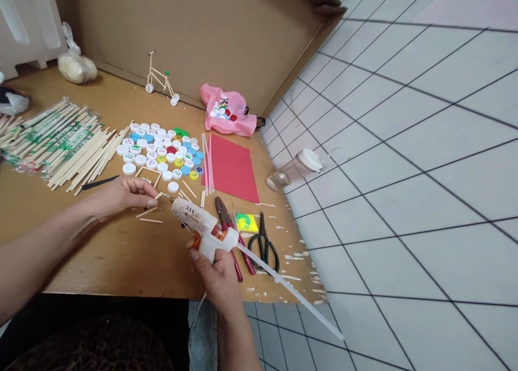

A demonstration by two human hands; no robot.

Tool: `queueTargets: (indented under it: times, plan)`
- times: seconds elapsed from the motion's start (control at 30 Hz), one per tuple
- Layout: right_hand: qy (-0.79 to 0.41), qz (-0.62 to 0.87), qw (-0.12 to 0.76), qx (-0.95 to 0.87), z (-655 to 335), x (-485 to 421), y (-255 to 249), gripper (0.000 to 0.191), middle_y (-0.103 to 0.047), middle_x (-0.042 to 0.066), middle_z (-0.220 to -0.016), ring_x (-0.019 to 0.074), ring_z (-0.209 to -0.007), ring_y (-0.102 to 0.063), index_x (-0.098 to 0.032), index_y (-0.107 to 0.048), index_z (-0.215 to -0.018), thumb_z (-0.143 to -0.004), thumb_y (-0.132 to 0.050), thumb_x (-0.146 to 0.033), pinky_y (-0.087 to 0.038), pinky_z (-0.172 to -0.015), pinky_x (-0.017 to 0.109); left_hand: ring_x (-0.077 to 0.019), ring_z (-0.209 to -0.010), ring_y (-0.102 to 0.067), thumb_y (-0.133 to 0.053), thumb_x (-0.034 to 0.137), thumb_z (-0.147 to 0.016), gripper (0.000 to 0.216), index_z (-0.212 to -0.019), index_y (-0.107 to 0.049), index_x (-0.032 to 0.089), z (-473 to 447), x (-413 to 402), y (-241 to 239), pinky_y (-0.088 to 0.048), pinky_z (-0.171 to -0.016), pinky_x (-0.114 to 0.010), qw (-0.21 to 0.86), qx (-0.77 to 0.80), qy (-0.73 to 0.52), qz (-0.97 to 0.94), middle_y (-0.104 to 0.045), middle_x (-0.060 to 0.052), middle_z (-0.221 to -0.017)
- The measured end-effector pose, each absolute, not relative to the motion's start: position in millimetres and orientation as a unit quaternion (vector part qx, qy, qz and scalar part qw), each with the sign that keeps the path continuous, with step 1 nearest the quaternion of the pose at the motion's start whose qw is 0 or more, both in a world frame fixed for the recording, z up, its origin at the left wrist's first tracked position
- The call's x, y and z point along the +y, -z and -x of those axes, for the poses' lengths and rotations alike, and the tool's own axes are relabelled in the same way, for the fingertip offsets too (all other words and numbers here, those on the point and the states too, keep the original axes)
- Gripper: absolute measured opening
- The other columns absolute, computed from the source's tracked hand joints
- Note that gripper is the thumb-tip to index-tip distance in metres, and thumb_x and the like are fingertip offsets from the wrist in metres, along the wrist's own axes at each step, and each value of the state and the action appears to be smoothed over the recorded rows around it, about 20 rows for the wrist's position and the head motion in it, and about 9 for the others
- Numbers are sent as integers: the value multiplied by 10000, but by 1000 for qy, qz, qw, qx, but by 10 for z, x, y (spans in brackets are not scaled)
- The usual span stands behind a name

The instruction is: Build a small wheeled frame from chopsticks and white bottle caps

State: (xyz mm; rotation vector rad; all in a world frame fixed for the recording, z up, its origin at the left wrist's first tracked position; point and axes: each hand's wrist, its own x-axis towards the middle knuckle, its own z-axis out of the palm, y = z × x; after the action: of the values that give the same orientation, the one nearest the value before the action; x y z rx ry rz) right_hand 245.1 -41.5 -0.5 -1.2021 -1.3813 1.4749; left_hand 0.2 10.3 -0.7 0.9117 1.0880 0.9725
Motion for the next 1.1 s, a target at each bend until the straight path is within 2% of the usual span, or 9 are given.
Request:
queueTargets:
  times: [0.23, 0.77, 1.1]
  plan:
    - [-562, 479, 352, -575, -2469, -416, 17, 365, -602, 26, -715, 139, -629, -498, -168, -707, -852, -761, -731, -520, -403, -542, 248, -84, -594, -588, -772, 98, -646, 96, -681, -738, 180, 4, 107, 19, -454, -634, -221, 647, 484, -422, -410, -709, 20, -645]
    - [-538, 484, 361, -589, -2424, -422, -22, 324, -644, 46, -810, 136, -636, -510, -181, -688, -895, -769, -735, -476, -454, -560, 251, -80, -559, -525, -792, 152, -592, 133, -659, -680, 175, -32, 99, -1, -390, -555, -206, 609, 510, -420, -439, -638, 44, -590]
    - [-543, 502, 429, -519, -2454, -412, -18, 317, -658, 22, -707, 122, -540, -527, -175, -675, -830, -701, -788, -442, -461, -489, 249, -67, -517, -492, -790, 202, -615, 153, -671, -651, 171, -7, 104, 25, -354, -496, -186, 605, 506, -406, -462, -604, 56, -566]
